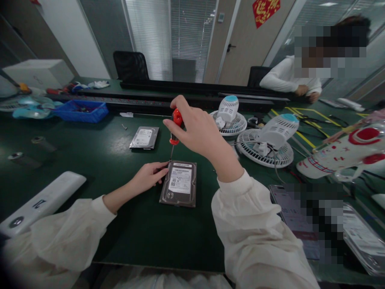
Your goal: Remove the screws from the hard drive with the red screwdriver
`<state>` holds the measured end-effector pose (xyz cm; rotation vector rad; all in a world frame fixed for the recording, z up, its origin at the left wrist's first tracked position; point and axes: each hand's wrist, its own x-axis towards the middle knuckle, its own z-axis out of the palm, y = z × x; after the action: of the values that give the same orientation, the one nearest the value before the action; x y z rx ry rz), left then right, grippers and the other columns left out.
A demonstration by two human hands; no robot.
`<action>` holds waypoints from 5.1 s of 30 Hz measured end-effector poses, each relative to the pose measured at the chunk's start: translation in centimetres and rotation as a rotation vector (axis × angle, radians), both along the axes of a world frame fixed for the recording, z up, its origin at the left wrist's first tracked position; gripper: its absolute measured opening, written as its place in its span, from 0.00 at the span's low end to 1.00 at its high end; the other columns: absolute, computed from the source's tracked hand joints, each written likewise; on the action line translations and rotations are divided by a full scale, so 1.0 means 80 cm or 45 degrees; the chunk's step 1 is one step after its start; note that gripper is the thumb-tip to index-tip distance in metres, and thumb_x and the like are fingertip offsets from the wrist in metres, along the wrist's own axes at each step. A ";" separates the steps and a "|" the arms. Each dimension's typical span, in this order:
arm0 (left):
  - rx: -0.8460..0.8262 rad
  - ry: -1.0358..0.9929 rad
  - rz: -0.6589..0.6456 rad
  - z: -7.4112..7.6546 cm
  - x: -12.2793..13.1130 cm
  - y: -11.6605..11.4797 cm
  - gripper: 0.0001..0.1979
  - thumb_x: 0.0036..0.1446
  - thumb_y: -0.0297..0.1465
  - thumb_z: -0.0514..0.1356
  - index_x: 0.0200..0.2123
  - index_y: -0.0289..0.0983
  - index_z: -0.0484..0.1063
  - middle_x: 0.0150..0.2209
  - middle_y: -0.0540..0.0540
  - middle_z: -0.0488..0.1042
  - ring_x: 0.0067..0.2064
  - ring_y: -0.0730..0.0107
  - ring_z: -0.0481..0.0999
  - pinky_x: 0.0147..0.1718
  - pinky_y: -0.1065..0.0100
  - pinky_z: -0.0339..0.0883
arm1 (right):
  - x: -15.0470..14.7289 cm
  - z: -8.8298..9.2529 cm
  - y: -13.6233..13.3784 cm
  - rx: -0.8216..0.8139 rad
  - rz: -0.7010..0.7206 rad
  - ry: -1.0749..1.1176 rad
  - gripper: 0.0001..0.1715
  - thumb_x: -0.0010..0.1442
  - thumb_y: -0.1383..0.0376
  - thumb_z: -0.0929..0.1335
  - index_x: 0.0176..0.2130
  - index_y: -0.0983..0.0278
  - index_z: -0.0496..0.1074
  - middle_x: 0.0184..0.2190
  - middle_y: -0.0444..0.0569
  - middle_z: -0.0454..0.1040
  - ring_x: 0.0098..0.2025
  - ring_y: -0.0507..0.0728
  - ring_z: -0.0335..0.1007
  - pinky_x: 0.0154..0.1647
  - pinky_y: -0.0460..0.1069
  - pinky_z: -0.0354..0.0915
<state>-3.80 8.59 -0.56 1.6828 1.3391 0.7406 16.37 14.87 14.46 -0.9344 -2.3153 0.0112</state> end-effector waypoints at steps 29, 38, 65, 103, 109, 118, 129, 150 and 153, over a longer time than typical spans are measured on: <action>0.016 0.006 0.003 0.000 -0.001 0.000 0.24 0.69 0.40 0.58 0.64 0.38 0.73 0.44 0.42 0.83 0.29 0.71 0.77 0.25 0.71 0.70 | 0.001 0.002 0.002 0.005 0.095 0.016 0.21 0.69 0.55 0.65 0.56 0.64 0.68 0.37 0.48 0.76 0.36 0.59 0.73 0.37 0.54 0.62; 0.012 0.013 0.001 0.000 0.000 0.001 0.24 0.69 0.38 0.57 0.64 0.38 0.72 0.43 0.43 0.82 0.28 0.72 0.76 0.24 0.72 0.68 | 0.004 0.000 0.002 -0.015 0.191 0.056 0.20 0.63 0.64 0.66 0.55 0.64 0.69 0.39 0.48 0.78 0.35 0.57 0.72 0.38 0.53 0.64; 0.004 0.007 0.009 -0.001 -0.001 0.001 0.24 0.69 0.39 0.58 0.64 0.38 0.73 0.43 0.43 0.83 0.28 0.72 0.77 0.25 0.71 0.69 | 0.000 0.001 0.000 0.002 -0.037 0.014 0.18 0.65 0.56 0.67 0.51 0.63 0.69 0.31 0.46 0.74 0.30 0.57 0.69 0.33 0.53 0.59; 0.007 0.007 -0.003 -0.002 -0.002 0.000 0.24 0.70 0.40 0.57 0.65 0.40 0.72 0.44 0.43 0.83 0.29 0.73 0.77 0.24 0.73 0.69 | 0.001 0.002 0.000 0.071 -0.009 0.040 0.19 0.66 0.55 0.67 0.50 0.64 0.72 0.36 0.51 0.78 0.36 0.60 0.73 0.38 0.55 0.65; 0.006 -0.006 -0.002 -0.004 -0.002 0.001 0.24 0.70 0.40 0.57 0.65 0.40 0.72 0.46 0.43 0.83 0.29 0.73 0.77 0.25 0.72 0.70 | 0.003 0.003 -0.001 0.035 -0.006 0.075 0.20 0.67 0.59 0.63 0.53 0.65 0.72 0.44 0.55 0.81 0.45 0.64 0.77 0.45 0.58 0.67; 0.007 0.003 0.001 -0.002 -0.002 0.000 0.23 0.70 0.39 0.57 0.65 0.39 0.72 0.45 0.43 0.82 0.28 0.73 0.77 0.24 0.72 0.69 | 0.001 0.003 0.000 0.049 -0.101 0.006 0.20 0.67 0.48 0.66 0.44 0.62 0.70 0.27 0.45 0.72 0.27 0.57 0.67 0.31 0.53 0.59; -0.001 0.016 0.011 -0.001 0.000 0.000 0.23 0.69 0.39 0.57 0.64 0.39 0.73 0.43 0.44 0.82 0.28 0.73 0.76 0.24 0.73 0.69 | 0.000 0.001 -0.001 0.019 -0.031 0.021 0.14 0.64 0.59 0.66 0.48 0.61 0.69 0.30 0.46 0.73 0.30 0.58 0.68 0.33 0.54 0.62; -0.007 0.012 0.013 -0.002 -0.002 0.000 0.24 0.70 0.40 0.58 0.65 0.40 0.72 0.44 0.44 0.82 0.29 0.72 0.77 0.24 0.73 0.69 | 0.004 0.003 0.002 0.020 0.003 0.019 0.17 0.68 0.58 0.63 0.52 0.62 0.69 0.36 0.48 0.77 0.34 0.58 0.72 0.35 0.53 0.61; -0.007 0.016 0.010 -0.001 -0.002 -0.001 0.23 0.69 0.39 0.58 0.64 0.40 0.73 0.45 0.44 0.82 0.29 0.73 0.77 0.24 0.73 0.69 | 0.005 0.003 0.002 0.028 0.040 0.039 0.18 0.64 0.65 0.63 0.53 0.63 0.69 0.39 0.49 0.78 0.37 0.59 0.72 0.37 0.54 0.61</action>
<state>-3.94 8.53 -0.66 1.6811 1.3560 0.7315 16.76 15.00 14.71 -0.8808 -2.2970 0.0127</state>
